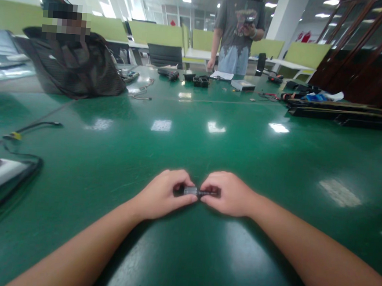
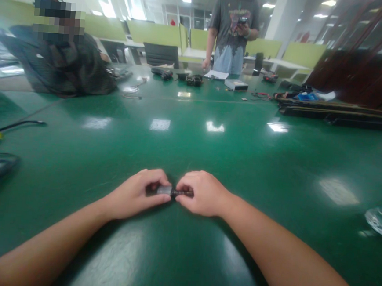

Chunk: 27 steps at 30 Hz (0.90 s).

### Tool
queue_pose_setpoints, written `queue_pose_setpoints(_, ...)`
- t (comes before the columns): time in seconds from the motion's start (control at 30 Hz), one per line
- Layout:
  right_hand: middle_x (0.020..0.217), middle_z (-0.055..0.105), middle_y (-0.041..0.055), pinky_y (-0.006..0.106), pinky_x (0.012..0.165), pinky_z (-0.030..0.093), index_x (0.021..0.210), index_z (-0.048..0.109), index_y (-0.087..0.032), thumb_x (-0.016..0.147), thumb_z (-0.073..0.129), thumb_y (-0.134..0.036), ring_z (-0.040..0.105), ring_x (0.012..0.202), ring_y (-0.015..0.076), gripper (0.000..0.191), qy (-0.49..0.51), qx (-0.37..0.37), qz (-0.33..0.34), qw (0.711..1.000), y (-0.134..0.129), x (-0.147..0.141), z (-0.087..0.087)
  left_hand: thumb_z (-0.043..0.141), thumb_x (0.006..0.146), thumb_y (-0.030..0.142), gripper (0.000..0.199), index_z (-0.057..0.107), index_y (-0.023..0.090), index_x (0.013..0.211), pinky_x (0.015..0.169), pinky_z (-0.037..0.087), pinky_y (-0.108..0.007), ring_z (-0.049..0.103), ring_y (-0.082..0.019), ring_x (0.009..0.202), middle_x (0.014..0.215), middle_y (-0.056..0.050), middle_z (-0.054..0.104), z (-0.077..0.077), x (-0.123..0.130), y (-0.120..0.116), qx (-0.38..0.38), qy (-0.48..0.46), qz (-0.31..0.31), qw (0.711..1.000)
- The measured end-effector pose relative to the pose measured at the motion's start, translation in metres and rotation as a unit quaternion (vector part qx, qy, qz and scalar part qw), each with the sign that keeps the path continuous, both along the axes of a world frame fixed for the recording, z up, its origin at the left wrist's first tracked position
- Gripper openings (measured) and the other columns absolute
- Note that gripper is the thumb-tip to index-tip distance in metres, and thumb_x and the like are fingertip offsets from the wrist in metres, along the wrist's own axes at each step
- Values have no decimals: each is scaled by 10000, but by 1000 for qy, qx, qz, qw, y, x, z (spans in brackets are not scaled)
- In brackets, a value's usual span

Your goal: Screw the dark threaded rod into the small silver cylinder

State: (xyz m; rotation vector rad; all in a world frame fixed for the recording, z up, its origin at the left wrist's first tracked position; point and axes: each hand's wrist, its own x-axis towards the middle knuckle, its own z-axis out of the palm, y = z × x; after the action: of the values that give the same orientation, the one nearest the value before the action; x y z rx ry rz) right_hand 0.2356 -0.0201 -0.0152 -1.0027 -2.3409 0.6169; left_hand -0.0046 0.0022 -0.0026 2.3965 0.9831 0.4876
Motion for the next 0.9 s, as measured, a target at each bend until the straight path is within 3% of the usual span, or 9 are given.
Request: queue_pose_setpoints(0.9, 763, 656, -4, 258, 681, 412, 830, 698, -174, 787, 746, -191, 565, 681, 127, 67, -20, -1, -19, 1000, 1, 9, -1, 708, 884, 451, 248, 702, 204, 898, 690, 411, -272, 610, -152, 710, 808, 9, 683, 1, 1, 0, -4, 2, -6, 1000)
